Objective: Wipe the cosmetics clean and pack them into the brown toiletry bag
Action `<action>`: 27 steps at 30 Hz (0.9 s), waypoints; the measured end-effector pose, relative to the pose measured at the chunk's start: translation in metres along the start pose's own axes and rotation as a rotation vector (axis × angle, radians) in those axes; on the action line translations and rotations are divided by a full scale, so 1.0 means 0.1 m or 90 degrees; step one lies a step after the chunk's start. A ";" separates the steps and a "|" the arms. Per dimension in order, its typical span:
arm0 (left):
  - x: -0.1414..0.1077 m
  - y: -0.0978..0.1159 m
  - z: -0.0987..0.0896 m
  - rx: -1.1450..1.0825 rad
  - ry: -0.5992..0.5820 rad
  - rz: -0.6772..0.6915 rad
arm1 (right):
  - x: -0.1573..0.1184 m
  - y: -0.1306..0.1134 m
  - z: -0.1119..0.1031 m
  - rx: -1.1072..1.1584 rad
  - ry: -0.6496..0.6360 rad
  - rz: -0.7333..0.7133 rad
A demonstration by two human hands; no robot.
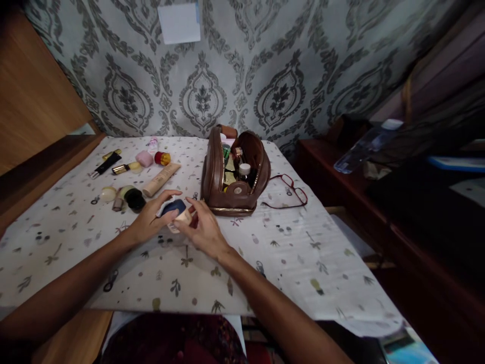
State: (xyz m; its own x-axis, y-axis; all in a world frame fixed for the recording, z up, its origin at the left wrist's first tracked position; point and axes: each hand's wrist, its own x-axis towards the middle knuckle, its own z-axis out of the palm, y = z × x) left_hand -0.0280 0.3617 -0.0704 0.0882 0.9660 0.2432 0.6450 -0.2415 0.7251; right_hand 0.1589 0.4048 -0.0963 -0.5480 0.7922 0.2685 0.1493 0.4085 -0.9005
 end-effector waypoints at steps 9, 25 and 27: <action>-0.08 0.09 0.16 0.031 0.113 0.077 | 0.03 -0.02 0.02 0.213 -0.104 0.134; 0.27 0.67 -0.09 0.166 0.217 0.370 | -0.03 -0.54 -0.72 0.402 -0.180 0.121; 0.60 0.83 -0.16 0.273 0.205 0.412 | 0.02 -0.65 -1.04 0.352 -0.106 0.047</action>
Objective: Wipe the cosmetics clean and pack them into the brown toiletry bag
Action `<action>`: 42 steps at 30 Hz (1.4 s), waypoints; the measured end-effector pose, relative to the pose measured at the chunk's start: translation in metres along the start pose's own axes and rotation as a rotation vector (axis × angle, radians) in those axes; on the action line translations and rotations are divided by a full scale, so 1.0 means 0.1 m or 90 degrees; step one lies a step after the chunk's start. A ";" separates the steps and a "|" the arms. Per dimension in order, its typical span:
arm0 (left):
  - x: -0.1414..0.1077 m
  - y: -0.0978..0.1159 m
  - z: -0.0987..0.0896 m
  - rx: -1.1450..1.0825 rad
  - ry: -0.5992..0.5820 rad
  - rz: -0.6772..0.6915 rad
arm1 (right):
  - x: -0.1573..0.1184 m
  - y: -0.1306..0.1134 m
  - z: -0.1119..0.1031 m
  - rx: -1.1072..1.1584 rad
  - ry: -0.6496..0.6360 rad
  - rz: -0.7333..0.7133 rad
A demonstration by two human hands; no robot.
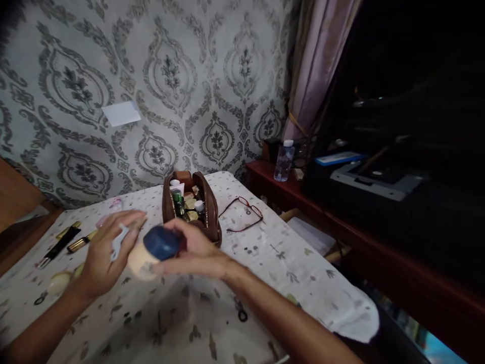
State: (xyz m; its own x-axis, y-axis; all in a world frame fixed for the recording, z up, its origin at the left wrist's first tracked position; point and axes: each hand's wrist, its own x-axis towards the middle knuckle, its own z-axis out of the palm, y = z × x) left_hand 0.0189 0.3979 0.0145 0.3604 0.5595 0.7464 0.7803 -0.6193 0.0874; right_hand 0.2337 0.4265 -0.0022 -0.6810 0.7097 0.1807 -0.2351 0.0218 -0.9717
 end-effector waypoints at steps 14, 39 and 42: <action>1.08 -0.50 0.65 0.243 -0.412 0.075 | 1.28 -0.44 -1.32 -0.863 0.284 -0.135; 1.00 -0.56 0.66 0.191 -0.370 0.032 | 1.76 -0.43 -1.21 -1.181 0.220 -0.065; 0.99 -0.57 0.66 0.203 -0.361 0.041 | 1.77 -0.44 -1.13 -1.225 0.166 -0.027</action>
State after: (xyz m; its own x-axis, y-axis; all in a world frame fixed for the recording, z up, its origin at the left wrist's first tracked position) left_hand 0.0439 0.5250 0.0392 0.5566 0.7847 0.2727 0.8304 -0.5159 -0.2105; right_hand 0.2020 0.6307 0.0557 -0.5502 0.7544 0.3580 0.8321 0.5313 0.1593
